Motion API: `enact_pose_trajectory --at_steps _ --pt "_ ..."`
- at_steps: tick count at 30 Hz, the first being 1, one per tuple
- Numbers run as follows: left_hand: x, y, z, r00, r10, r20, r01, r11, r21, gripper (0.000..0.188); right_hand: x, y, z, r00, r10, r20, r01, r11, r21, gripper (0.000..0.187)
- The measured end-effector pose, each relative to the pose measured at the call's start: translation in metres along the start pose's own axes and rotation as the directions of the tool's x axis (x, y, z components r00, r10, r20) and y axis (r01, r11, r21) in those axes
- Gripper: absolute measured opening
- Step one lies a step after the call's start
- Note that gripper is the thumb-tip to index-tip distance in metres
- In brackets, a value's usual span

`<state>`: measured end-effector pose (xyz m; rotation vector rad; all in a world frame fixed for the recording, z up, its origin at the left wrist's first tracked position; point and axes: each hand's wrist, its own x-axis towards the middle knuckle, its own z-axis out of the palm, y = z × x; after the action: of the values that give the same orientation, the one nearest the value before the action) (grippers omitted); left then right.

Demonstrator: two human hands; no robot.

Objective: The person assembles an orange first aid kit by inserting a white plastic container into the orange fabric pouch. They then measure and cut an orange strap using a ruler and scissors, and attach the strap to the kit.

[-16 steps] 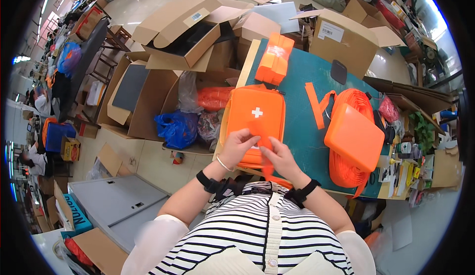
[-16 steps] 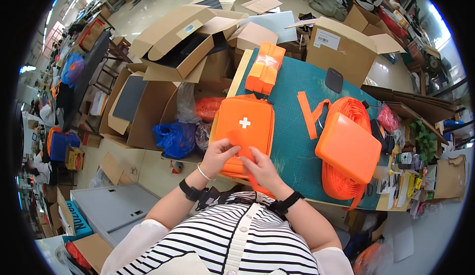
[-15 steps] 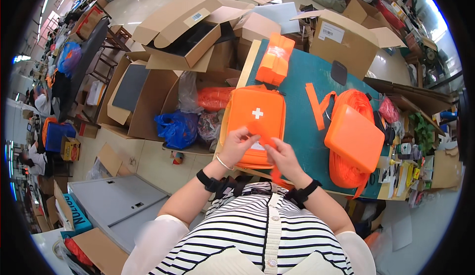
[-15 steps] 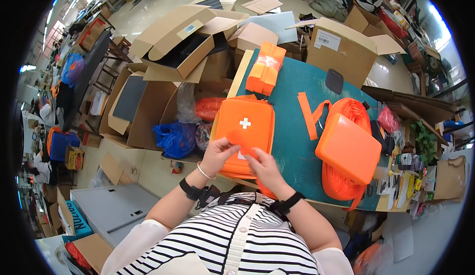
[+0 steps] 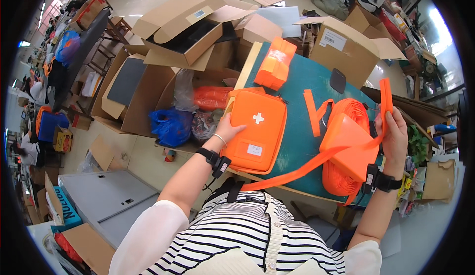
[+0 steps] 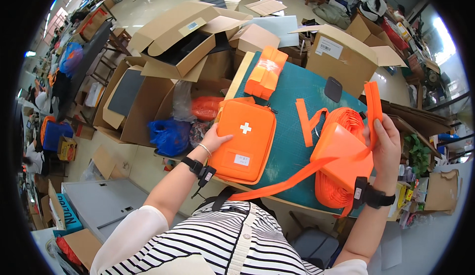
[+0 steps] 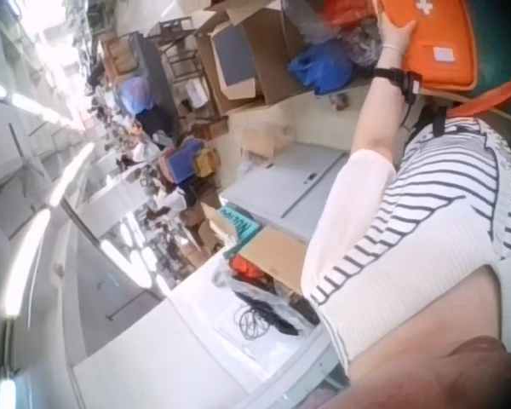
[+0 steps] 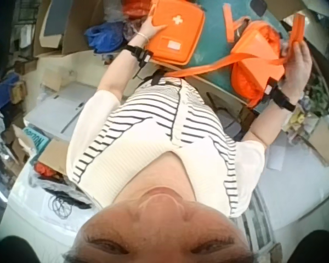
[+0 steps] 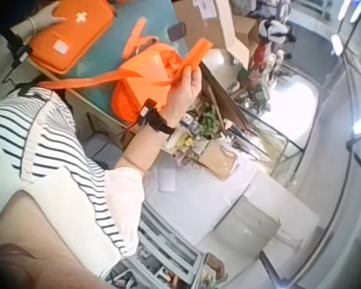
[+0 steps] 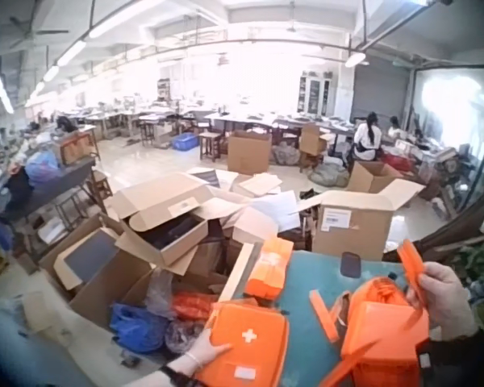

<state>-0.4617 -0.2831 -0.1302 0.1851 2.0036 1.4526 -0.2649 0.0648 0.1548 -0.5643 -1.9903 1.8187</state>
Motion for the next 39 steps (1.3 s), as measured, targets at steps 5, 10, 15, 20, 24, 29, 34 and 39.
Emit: enact_pose_trajectory --at_steps 5,10,15,20,24,29,34,39 --pt "-0.039 0.032 0.018 0.943 0.333 -0.02 -0.332 0.943 0.036 0.069 -0.01 0.021 0.015 0.948 0.146 0.283 -0.078 0.968 -0.239 0.017" --pt "-0.082 0.076 0.017 0.787 0.612 0.075 -0.61 0.756 0.235 0.076 -0.031 0.117 0.043 0.992 0.111 -0.051 -0.112 0.994 -0.006 0.014" --pt "-0.08 0.053 0.021 0.753 0.655 -0.061 -0.64 0.751 0.159 0.072 -0.042 0.151 0.078 0.983 0.132 -0.131 -0.087 0.948 0.305 0.021" --pt "-0.065 0.027 0.01 0.813 0.552 -0.185 -0.558 0.829 0.019 0.074 -0.052 0.164 0.126 0.989 0.133 -0.066 -0.117 0.971 0.209 0.017" --pt "-0.065 0.018 0.008 0.819 0.536 -0.203 -0.551 0.835 -0.017 0.073 -0.051 0.177 0.144 0.989 -0.087 -0.123 0.08 0.995 -0.059 0.015" --pt "-0.067 0.009 0.01 0.802 0.544 -0.248 -0.572 0.819 -0.053 0.07 -0.054 0.148 0.159 0.997 -0.034 -0.076 0.034 0.999 0.006 0.015" --pt "-0.071 0.012 0.011 0.822 0.498 -0.276 -0.545 0.83 -0.124 0.071 -0.04 0.153 0.151 0.998 0.062 0.015 -0.063 0.943 0.326 0.016" --pt "-0.072 0.005 0.006 0.832 0.457 -0.313 -0.529 0.824 -0.204 0.071 -0.043 0.141 0.158 0.994 0.058 0.094 -0.085 0.948 0.307 0.017"
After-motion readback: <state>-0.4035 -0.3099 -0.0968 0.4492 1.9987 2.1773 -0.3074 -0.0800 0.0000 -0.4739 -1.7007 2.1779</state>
